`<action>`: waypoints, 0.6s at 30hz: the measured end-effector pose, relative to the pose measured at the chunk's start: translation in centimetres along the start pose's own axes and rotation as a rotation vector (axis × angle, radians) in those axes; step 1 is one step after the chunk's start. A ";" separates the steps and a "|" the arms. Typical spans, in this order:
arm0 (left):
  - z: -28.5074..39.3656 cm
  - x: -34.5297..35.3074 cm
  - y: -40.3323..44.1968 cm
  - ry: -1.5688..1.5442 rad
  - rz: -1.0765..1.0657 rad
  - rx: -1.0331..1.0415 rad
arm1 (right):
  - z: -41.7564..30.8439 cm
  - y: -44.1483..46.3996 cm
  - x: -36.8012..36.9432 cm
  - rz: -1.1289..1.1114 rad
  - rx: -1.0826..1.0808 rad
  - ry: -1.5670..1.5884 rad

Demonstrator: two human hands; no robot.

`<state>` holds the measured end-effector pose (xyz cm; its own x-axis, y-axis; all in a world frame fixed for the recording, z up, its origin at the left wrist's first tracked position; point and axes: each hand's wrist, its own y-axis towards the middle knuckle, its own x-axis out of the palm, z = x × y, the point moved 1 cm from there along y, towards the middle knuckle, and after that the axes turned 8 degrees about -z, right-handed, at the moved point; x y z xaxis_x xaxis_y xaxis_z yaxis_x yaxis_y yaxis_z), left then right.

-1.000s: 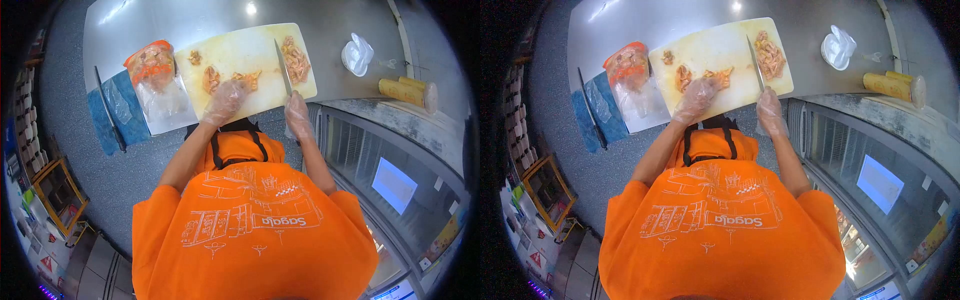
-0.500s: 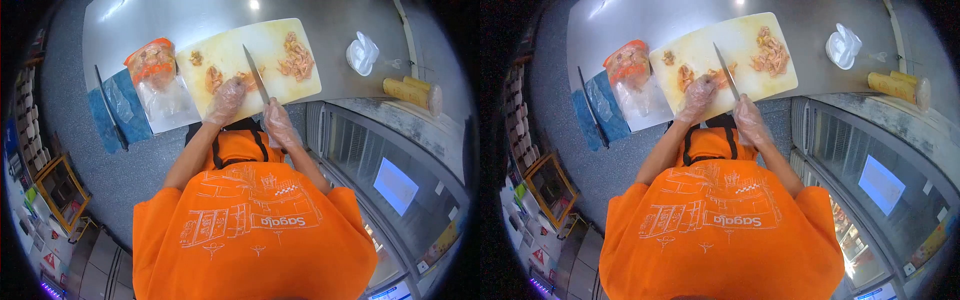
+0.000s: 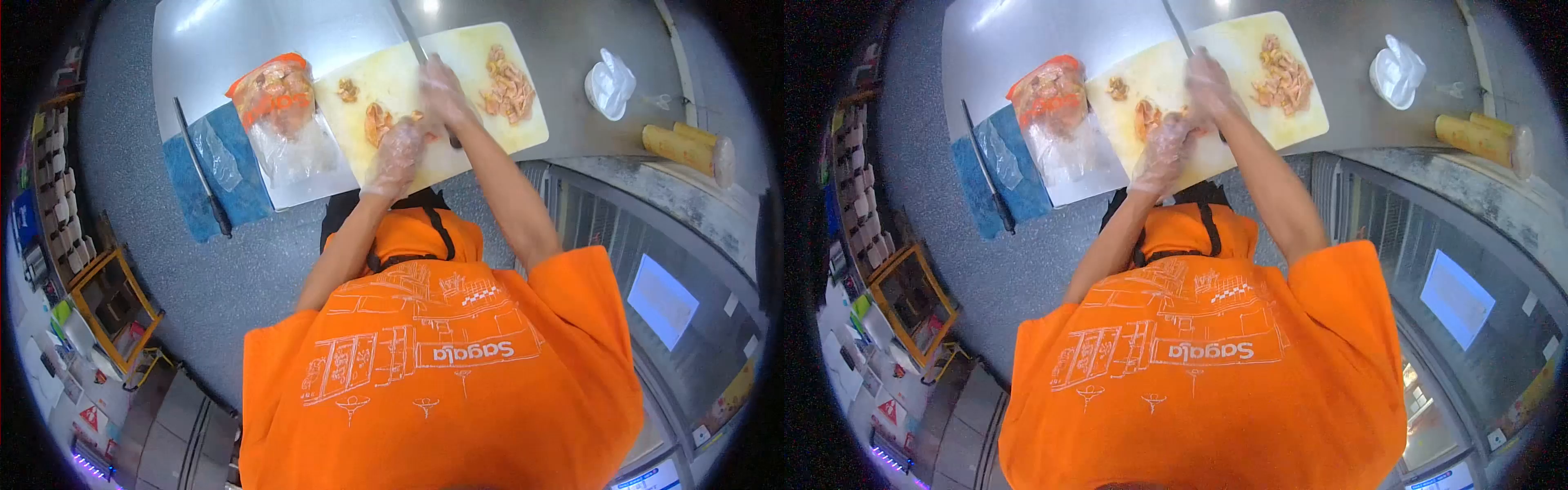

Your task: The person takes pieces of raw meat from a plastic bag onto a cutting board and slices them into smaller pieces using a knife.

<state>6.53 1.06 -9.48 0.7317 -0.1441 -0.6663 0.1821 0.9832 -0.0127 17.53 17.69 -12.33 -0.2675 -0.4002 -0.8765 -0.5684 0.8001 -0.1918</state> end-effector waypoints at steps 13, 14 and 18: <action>1.4 -0.8 3.5 -0.150 0.021 -0.251 | 1.5 -21.1 -5.0 0.017 0.464 0.245; 1.2 -0.4 4.0 -0.252 0.047 -0.270 | 1.3 -21.1 -5.2 0.042 0.443 0.262; -0.4 0.9 4.8 -0.586 -0.004 -0.479 | 0.3 -21.5 -5.3 0.017 0.468 0.331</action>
<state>7.81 5.65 -10.44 0.9854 -0.0520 -0.1622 -0.0224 0.9043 -0.4263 31.43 2.74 -3.67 -0.5457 -0.4439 -0.7107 -0.1772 0.8901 -0.4199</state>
